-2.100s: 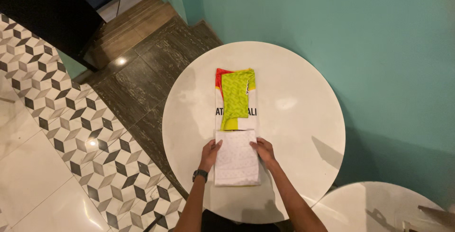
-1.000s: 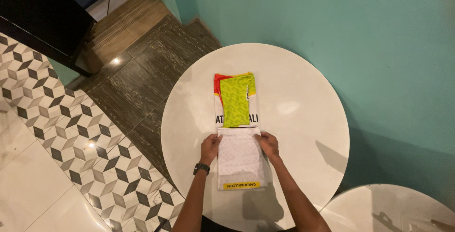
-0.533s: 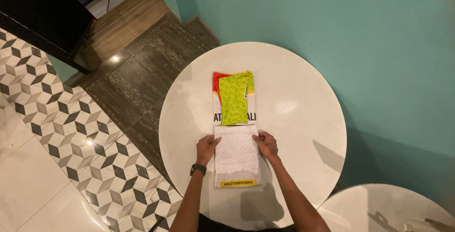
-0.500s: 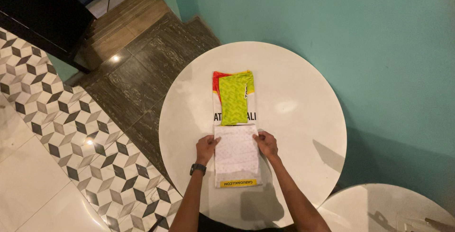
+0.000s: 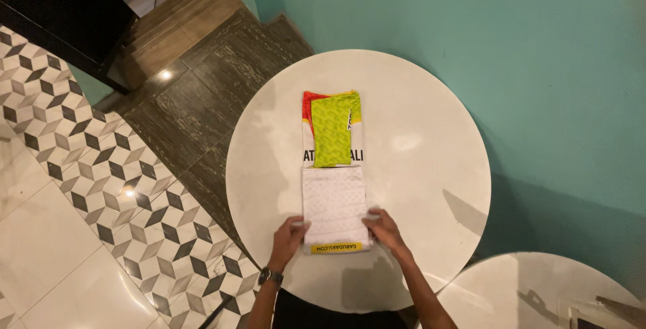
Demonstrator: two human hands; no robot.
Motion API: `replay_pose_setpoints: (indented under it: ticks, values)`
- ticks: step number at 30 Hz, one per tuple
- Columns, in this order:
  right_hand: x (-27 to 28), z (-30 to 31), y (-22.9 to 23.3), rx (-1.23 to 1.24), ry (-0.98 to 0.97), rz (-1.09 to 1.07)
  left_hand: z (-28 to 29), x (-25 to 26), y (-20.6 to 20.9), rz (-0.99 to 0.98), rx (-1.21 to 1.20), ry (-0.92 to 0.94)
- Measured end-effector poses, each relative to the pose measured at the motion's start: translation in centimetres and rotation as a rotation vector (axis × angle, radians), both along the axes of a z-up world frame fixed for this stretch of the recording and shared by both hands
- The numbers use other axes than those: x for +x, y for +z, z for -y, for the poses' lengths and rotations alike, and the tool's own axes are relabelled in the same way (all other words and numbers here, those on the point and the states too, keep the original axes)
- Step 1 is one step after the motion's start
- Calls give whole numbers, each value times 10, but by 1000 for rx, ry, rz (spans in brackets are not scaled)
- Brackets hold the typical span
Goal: The person folds shirts by hand on a white table and places them into a cabinet.
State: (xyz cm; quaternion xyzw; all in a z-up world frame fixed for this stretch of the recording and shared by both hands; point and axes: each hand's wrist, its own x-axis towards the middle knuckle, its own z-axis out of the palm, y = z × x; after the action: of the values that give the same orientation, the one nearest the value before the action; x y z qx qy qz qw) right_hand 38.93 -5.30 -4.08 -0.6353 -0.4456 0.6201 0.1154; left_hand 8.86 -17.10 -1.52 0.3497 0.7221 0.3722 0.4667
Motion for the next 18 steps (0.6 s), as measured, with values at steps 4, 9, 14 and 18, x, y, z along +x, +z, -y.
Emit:
replay_pose_setpoints:
  ticks: [4,9,14,18]
  values:
    - [12,30,16,59,85,-73,29,6,10,1,-24,-71]
    - [13,40,33,20,136,-73,39,6,9,7,-2,-95]
    - [11,42,36,32,166,-3,43,8,0,-13,22,-93]
    - [13,52,28,74,31,-53,44,7,0,-25,44,-80]
